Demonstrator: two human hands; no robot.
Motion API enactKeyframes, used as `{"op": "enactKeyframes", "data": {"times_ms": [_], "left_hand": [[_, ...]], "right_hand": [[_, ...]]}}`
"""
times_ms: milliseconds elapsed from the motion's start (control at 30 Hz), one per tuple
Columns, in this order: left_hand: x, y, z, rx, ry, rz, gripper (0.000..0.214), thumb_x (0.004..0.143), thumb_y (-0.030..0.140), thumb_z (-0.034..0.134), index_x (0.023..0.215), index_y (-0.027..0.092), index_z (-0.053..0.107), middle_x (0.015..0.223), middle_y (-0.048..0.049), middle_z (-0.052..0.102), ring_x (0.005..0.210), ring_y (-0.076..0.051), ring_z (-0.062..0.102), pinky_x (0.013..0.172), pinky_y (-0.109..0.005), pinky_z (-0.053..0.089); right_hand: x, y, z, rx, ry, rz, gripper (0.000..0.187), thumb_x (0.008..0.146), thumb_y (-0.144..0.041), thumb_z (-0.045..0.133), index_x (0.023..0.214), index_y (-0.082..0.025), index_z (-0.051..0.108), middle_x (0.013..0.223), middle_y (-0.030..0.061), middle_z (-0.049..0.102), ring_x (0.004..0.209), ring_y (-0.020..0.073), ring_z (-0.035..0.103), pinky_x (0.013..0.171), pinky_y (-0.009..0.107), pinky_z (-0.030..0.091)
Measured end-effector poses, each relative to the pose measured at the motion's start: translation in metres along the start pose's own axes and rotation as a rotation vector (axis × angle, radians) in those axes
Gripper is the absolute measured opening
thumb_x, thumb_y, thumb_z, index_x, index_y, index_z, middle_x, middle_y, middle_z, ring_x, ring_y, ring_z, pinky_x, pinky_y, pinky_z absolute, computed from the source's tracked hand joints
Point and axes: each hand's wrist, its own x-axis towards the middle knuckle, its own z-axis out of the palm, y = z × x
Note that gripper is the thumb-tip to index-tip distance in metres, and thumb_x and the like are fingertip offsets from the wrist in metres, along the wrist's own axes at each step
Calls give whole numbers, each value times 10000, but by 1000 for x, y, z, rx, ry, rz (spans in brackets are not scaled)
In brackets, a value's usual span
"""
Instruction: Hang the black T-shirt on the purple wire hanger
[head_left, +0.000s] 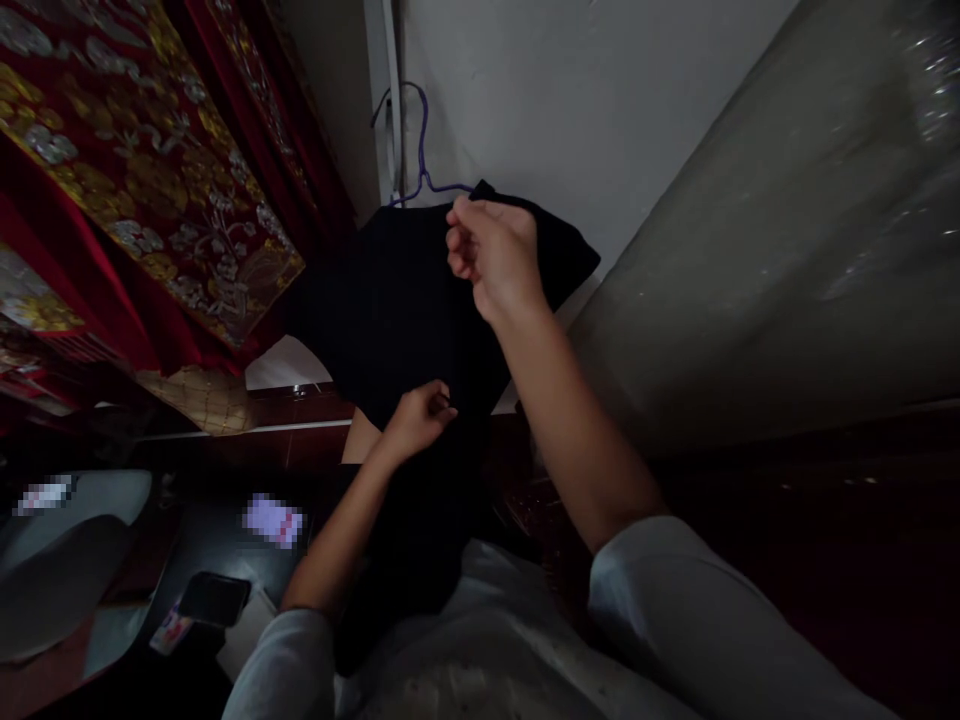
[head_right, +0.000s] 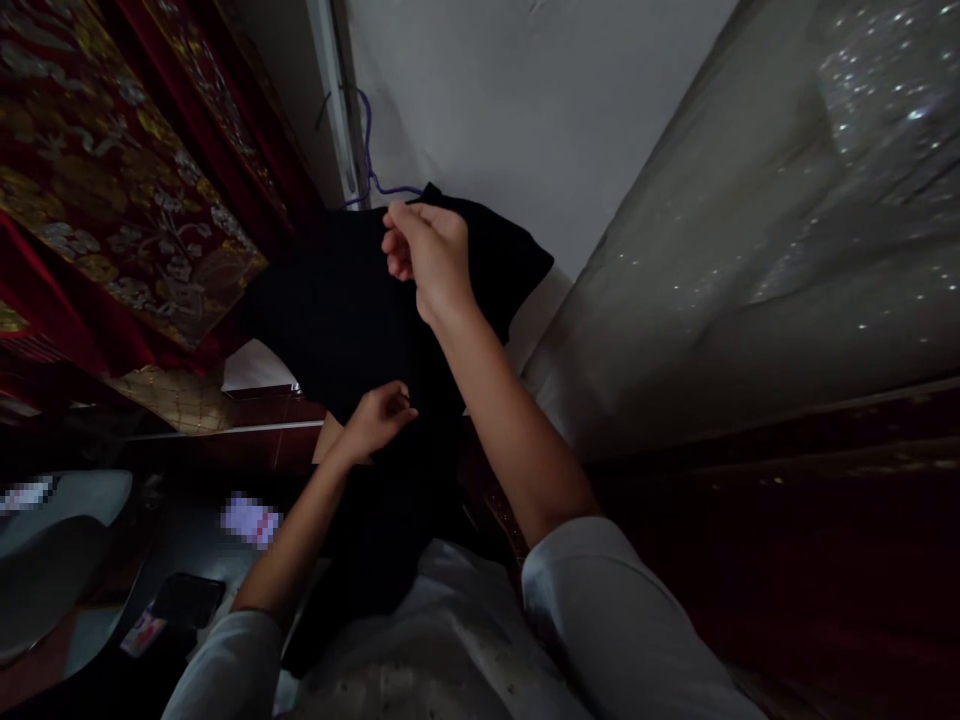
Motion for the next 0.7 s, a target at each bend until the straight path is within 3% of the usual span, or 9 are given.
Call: {"op": "enactKeyframes", "data": {"times_ms": [33, 67, 167, 200, 267, 367, 500, 600, 700], "left_hand": [[11, 9, -13, -11, -54, 43, 114, 874, 112, 686, 947, 182, 633, 814, -12, 674, 744, -143, 662, 696, -232, 500], [24, 21, -28, -21, -5, 130, 108, 905, 144, 683, 994, 185, 638, 891, -25, 686, 808, -146, 679, 747, -240, 514], [64, 60, -74, -71, 379, 368, 297, 928, 326, 751, 1146, 205, 589, 1013, -36, 648, 944, -174, 698, 846, -286, 541], [77, 71, -87, -62, 422, 420, 332, 933, 370, 751, 1175, 209, 590, 1006, -29, 637, 999, -193, 699, 900, -320, 540], [98, 86, -106, -2, 399, 498, 362, 921, 443, 758, 1160, 206, 624, 970, -23, 632, 1068, -226, 696, 962, -369, 531], [114, 98, -117, 171, 277, 610, 380, 921, 556, 714, 1005, 188, 670, 886, -21, 634, 1023, -232, 706, 964, -380, 536], [111, 115, -125, 357, 271, 725, 464, 986, 629, 548, 925, 179, 641, 842, -28, 617, 883, -175, 664, 930, -353, 543], [104, 119, -154, 294, 548, 730, 446, 999, 592, 559, 985, 149, 607, 917, -32, 607, 913, -137, 599, 986, -325, 501], [91, 85, -189, -21, 883, 502, 358, 1076, 474, 482, 992, 134, 554, 874, 20, 531, 958, -86, 582, 1036, -288, 445]], "right_hand": [[-7, 6, -1, -8, 9, -9, 434, 973, -592, 596, 809, -194, 543, 651, -31, 538, 459, 39, 451, 405, 173, 273], [-14, 14, -2, -18, 18, -16, 432, 964, -604, 602, 824, -200, 542, 653, -32, 534, 466, 45, 458, 408, 176, 281], [-29, 28, -2, -61, 17, -38, 401, 957, -597, 612, 870, -210, 553, 657, -38, 515, 491, 52, 478, 431, 174, 306], [-32, 28, -2, -74, 5, -48, 389, 957, -587, 616, 875, -211, 557, 657, -39, 510, 499, 53, 484, 440, 173, 317], [-35, 22, 0, -97, -20, -76, 367, 960, -562, 622, 871, -211, 558, 658, -38, 505, 522, 57, 498, 459, 168, 338], [-32, 14, 0, -132, -27, -139, 326, 973, -505, 618, 853, -207, 562, 657, -32, 516, 566, 66, 525, 491, 161, 372], [-25, 42, -7, -234, 11, -149, 293, 949, -417, 643, 771, -204, 552, 595, -34, 516, 547, 78, 505, 504, 184, 373], [-38, 81, -14, -259, 5, -46, 302, 913, -383, 652, 698, -204, 538, 543, -37, 503, 505, 82, 466, 505, 215, 353], [-73, 105, -18, -158, -66, 27, 328, 886, -468, 657, 718, -205, 556, 561, -39, 517, 511, 87, 468, 532, 234, 378]]}}
